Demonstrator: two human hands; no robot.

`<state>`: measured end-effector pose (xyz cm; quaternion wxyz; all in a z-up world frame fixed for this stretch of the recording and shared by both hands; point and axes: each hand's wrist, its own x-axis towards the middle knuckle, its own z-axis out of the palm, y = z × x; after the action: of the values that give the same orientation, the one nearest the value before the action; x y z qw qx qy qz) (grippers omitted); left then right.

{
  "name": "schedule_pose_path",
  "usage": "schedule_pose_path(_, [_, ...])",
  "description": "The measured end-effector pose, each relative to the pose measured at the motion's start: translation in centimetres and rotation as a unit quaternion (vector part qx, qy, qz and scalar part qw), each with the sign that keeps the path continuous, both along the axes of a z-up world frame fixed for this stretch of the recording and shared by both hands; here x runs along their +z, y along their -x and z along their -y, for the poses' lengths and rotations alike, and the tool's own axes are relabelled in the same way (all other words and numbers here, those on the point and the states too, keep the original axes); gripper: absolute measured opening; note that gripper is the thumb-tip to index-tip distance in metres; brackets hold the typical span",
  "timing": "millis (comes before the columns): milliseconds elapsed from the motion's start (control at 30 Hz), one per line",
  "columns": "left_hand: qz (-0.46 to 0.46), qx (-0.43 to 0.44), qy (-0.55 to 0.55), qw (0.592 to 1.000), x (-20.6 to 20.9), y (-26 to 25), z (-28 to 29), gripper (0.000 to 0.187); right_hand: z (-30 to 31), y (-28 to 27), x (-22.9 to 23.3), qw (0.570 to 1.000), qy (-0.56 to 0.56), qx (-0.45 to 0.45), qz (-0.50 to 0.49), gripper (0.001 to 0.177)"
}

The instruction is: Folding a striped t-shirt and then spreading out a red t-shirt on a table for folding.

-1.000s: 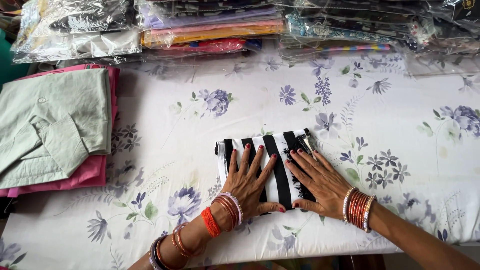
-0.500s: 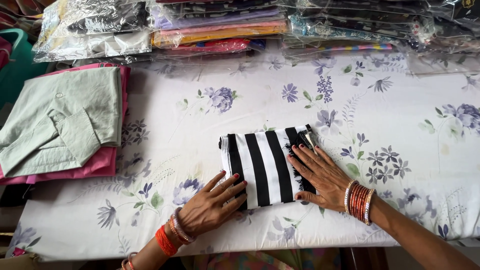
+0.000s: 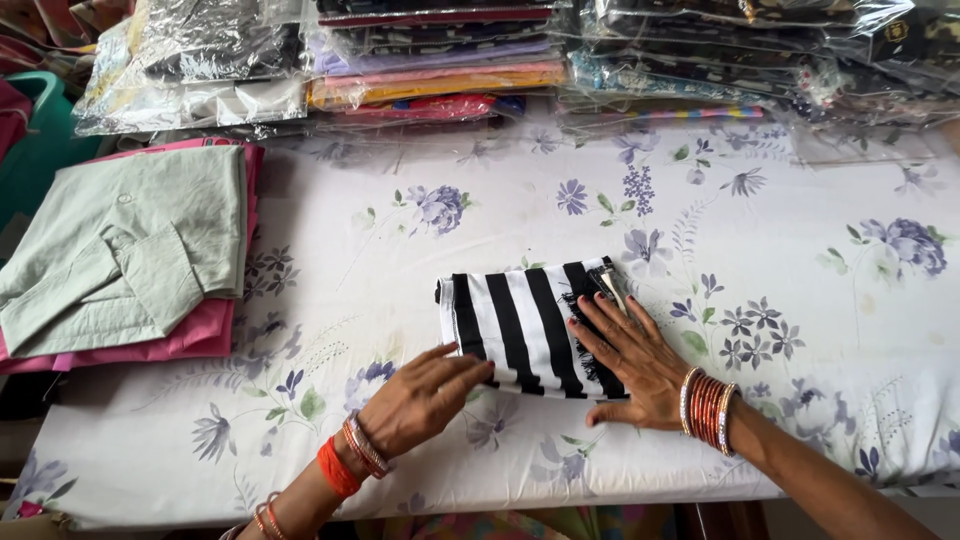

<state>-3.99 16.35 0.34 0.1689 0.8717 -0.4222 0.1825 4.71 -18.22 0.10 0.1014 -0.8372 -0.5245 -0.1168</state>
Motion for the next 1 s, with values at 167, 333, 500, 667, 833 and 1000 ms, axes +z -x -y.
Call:
schedule_pose_path(167, [-0.052, 0.07, 0.139, 0.986, 2.6, -2.3, 1.6, 0.045, 1.0, -0.2, -0.8, 0.993, 0.012, -0.054, -0.107, 0.106])
schedule_pose_path(333, [-0.151, 0.121, 0.232, 0.953, 3.5, -4.1, 2.8, 0.037, 2.1, -1.0, -1.1, 0.983, -0.031, -0.112, -0.14, 0.102])
schedule_pose_path(500, [-0.136, 0.166, 0.318, 0.924, 2.3, -5.5, 3.2, 0.037, 3.5, -2.3, -1.8, 0.961, -0.089, -0.169, -0.198, 0.082])
schedule_pose_path(667, [-0.12, 0.145, 0.404, 0.895, 0.8, -7.1, 3.2, 0.027, 3.0, -4.9, -1.5, 0.959, -0.103, -0.139, -0.227, 0.094])
schedule_pose_path(833, [-0.114, 0.15, 0.451, 0.872, -1.2, -9.5, 2.7, 0.021, 3.1, -8.1, -1.3, 0.956, -0.114, -0.091, -0.256, 0.093])
schedule_pose_path(1000, [-0.155, 0.188, 0.528, 0.814, -0.4, -10.4, 0.8, 0.028, 4.4, -16.0, -7.1, 0.868, -0.288, -0.102, -0.392, 0.046])
